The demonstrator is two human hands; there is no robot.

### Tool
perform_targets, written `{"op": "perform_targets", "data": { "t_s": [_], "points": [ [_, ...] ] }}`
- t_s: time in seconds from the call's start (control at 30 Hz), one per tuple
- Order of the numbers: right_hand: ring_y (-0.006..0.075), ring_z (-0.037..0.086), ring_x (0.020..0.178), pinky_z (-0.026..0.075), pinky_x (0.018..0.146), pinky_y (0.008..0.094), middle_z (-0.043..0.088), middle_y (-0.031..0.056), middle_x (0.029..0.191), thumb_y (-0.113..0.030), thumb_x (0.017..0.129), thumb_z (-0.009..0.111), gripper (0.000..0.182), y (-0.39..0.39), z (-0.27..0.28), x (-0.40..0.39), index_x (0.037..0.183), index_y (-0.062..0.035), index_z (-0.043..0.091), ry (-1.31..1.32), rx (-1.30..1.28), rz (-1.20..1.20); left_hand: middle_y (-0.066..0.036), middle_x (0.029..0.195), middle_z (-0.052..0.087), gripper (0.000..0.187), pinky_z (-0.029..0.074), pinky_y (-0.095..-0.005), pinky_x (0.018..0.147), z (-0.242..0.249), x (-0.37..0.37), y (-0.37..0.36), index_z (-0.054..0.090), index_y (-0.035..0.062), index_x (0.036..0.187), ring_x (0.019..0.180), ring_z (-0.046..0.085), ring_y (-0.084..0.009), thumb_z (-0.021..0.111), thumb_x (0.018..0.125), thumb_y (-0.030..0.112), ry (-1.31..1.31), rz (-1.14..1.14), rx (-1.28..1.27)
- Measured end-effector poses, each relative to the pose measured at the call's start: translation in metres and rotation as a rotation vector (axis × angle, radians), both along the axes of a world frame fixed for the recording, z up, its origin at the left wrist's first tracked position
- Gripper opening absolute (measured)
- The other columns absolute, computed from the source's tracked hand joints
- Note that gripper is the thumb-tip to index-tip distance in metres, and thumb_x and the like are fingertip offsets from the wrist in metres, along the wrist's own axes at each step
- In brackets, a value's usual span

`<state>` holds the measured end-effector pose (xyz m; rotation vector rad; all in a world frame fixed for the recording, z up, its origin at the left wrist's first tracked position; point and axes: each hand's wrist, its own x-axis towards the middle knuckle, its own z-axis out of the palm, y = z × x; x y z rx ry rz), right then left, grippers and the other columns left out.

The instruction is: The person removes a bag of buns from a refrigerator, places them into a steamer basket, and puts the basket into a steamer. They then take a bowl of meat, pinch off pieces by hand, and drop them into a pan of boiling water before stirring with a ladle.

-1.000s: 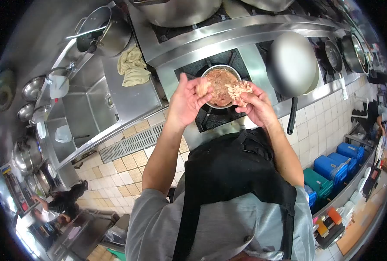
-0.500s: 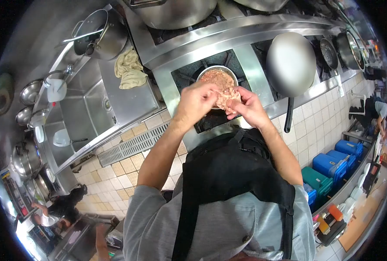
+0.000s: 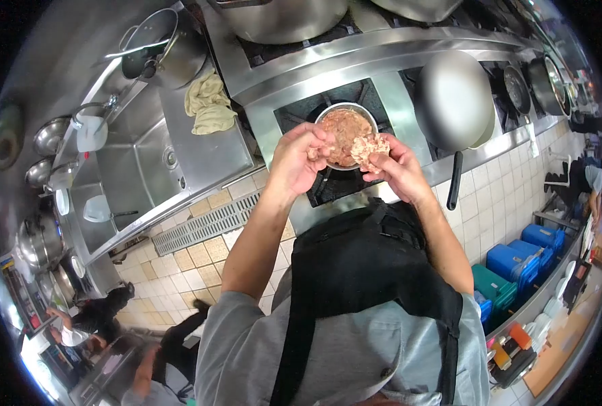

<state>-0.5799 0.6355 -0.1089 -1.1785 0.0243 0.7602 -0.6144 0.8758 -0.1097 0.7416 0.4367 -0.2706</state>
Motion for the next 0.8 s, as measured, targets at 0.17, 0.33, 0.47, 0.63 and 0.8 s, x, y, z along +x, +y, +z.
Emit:
{"op": "perform_targets", "data": {
  "t_s": [0.17,0.33,0.47,0.63,0.8],
  "points": [
    [0.0201,0.069,0.092,0.063,0.073,0.0325,0.065,0.0102,0.112,-0.008,0.093,0.064,0.039,-0.001,0.007,0.0,0.129,-0.0003,0.051,0.038,0.077,-0.043,-0.003,0.088,0.064,0.022,0.043,-0.0218,0.055,-0.004,-0.004,-0.015,0.064,0.0042,0.112,0.069,0.057,-0.009,0.061,0.092,0.012,-0.12,-0.064,0.15],
    [0.0182,0.069,0.091,0.063,0.072,0.0323,0.066,0.0093,0.109,-0.006,0.092,0.064,0.037,0.005,0.007,-0.003,0.127,-0.0011,0.053,0.027,0.115,-0.037,-0.002,0.081,0.066,0.034,0.045,-0.0228,0.056,-0.001,-0.009,-0.043,0.067,0.0011,0.118,0.065,0.056,-0.0071,0.074,0.09,0.019,-0.24,-0.176,0.446],
    [0.0158,0.068,0.088,0.063,0.07,0.0314,0.068,0.0076,0.104,-0.006,0.091,0.066,0.033,0.009,0.004,-0.009,0.122,-0.0011,0.056,-0.071,-0.008,-0.021,-0.005,0.082,0.072,0.023,0.052,-0.0253,0.067,0.005,-0.01,-0.045,0.072,-0.0009,0.102,0.073,0.065,-0.0102,0.074,0.084,0.013,-0.408,-0.132,0.995],
    [0.0136,0.067,0.078,0.062,0.064,0.0304,0.068,0.0064,0.096,-0.004,0.09,0.066,0.029,0.008,0.004,-0.012,0.118,-0.0003,0.059,-0.06,-0.006,-0.024,-0.006,0.082,0.072,0.015,0.053,-0.0248,0.068,0.001,-0.006,-0.029,0.072,-0.0011,0.097,0.074,0.067,-0.0112,0.068,0.085,0.006,-0.331,-0.091,0.975],
    [0.0149,0.067,0.07,0.061,0.06,0.0294,0.068,0.0084,0.091,0.0,0.087,0.065,0.03,0.001,0.01,-0.009,0.117,0.0007,0.058,0.043,0.066,-0.083,-0.006,0.085,0.068,0.017,0.052,-0.0246,0.061,-0.019,-0.002,-0.01,0.067,0.0001,0.104,0.071,0.064,-0.0121,0.064,0.087,0.004,-0.11,0.09,0.427]
  ]
}}
